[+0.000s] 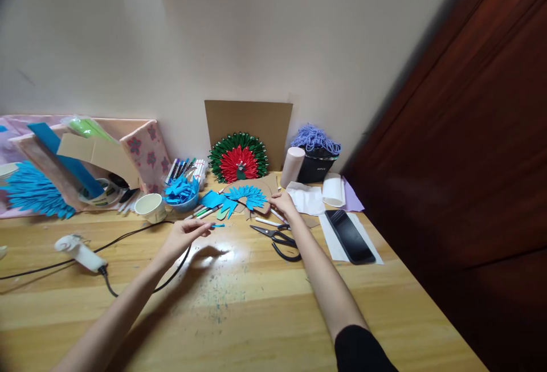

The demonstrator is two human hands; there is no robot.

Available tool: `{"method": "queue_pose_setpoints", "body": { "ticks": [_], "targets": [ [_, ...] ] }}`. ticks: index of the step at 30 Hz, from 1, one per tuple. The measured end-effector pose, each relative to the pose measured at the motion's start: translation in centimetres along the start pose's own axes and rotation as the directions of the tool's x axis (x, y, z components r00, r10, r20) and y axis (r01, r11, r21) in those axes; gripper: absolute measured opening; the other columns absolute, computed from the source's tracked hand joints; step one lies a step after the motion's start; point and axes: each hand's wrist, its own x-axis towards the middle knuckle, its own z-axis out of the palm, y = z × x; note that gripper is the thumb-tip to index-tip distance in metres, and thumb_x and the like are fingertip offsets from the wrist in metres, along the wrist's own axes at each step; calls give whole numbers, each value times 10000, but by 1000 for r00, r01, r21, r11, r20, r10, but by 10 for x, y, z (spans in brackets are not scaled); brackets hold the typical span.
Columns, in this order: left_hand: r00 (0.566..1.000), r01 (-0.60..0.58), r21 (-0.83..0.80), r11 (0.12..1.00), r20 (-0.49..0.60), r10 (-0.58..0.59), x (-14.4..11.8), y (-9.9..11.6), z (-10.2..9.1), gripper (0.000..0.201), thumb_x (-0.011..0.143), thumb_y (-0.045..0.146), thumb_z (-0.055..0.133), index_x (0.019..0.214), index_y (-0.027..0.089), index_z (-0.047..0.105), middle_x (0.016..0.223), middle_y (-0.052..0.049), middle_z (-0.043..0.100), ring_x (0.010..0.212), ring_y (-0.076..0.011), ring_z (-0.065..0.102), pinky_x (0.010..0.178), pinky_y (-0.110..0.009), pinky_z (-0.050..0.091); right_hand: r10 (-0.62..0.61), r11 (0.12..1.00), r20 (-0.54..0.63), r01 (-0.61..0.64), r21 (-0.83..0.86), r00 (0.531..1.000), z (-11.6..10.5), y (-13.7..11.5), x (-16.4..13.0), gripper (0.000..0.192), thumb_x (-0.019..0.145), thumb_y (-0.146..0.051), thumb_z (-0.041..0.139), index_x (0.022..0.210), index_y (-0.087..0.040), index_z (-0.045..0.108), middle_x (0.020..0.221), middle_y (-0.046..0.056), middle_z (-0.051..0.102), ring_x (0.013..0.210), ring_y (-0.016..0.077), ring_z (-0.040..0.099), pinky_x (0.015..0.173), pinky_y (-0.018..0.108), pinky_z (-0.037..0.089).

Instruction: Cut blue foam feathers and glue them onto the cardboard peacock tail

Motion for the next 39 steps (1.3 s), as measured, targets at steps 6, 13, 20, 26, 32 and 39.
{"method": "queue_pose_setpoints", "body": {
  "ticks": [6, 13, 20, 26, 32, 39],
  "targets": [
    [995, 65, -112, 992, -68, -73, -15, 3, -5, 320, 625, 397, 695, 815, 141, 726, 773, -85, 702, 731, -199, 624, 696, -283, 489, -58, 975, -19, 60, 213, 998, 12, -9, -47, 290, 551, -232, 762, 766, -141, 589, 538, -6, 624, 486, 108, 580, 491, 198, 501],
    [966, 166, -394, 904, -117, -229, -27, 4, 11, 354, 540, 350, 766, 814, 133, 706, 761, -74, 695, 708, -167, 627, 725, -289, 498, -90, 842, -55, 105, 529, 994, 58, 5, -127, 370, 569, -275, 768, 875, -135, 615, 835, 36, 692, 677, 144, 651, 680, 274, 557],
    [949, 172, -542, 823, -133, -287, -11, 7, 40, 381, 510, 324, 787, 793, 118, 637, 695, -53, 673, 687, -150, 637, 707, -271, 485, -55, 797, -125, 119, 592, 991, 94, 6, -159, 350, 582, -264, 760, 881, -116, 657, 837, 61, 709, 721, 194, 665, 744, 336, 550],
    [953, 141, -554, 820, -150, -265, -3, 3, 51, 408, 499, 345, 786, 776, 116, 594, 654, -39, 655, 653, -145, 628, 652, -257, 483, -45, 778, -131, 117, 617, 990, 98, 9, -167, 340, 607, -239, 745, 915, -124, 657, 866, 58, 708, 746, 190, 665, 776, 337, 541],
    [950, 121, -539, 834, -180, -254, -1, 0, 50, 417, 478, 356, 791, 754, 116, 591, 646, -36, 647, 641, -148, 626, 649, -260, 480, -45, 774, -124, 113, 624, 991, 97, 11, -168, 347, 603, -241, 748, 922, -131, 665, 889, 59, 709, 758, 203, 670, 760, 340, 549],
    [952, 89, -525, 846, -207, -228, 0, -1, 51, 371, 488, 334, 785, 710, 119, 579, 602, -17, 612, 583, -119, 587, 612, -235, 461, -53, 794, -120, 115, 596, 991, 99, 11, -170, 315, 623, -256, 734, 901, -122, 674, 858, 68, 713, 752, 214, 672, 755, 352, 553]
  ]
}}
